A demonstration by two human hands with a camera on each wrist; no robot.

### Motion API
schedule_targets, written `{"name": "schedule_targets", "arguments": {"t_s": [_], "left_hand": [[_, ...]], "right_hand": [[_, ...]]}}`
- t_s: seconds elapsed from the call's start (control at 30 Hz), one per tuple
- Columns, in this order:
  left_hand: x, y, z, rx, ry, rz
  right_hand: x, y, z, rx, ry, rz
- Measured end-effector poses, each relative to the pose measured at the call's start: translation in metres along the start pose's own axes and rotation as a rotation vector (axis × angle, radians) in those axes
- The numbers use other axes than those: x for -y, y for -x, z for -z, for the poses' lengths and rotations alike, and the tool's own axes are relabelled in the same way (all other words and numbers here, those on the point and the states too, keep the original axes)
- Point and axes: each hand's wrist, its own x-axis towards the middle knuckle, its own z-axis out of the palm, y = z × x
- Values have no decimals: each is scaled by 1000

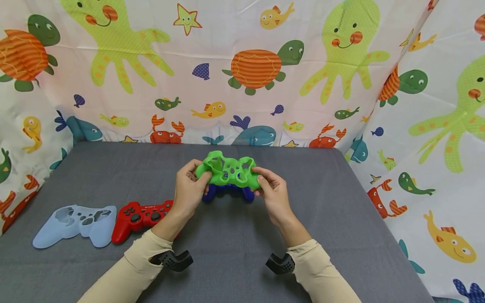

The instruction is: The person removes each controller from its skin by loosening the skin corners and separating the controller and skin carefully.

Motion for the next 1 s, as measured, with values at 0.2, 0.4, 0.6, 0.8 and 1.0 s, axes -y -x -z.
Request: {"name": "schedule_targets", "arguments": {"t_s": [0.2,0.4,0.6,0.8,1.0], "left_hand": [[1,0,1,29,-7,2],[0,-1,3,84,-8,52],[0,-4,3,163,7,77],[-4,-5,3,190,26,40],[-7,-5,6,233,-26,101]], "right_hand": [[4,0,0,-17,-4,-35],[3,0,2,-7,-2,-6],[2,0,6,29,12,-4],[2,-1,9,80,47,-57],[2,-3,12,146,88,-117]]}}
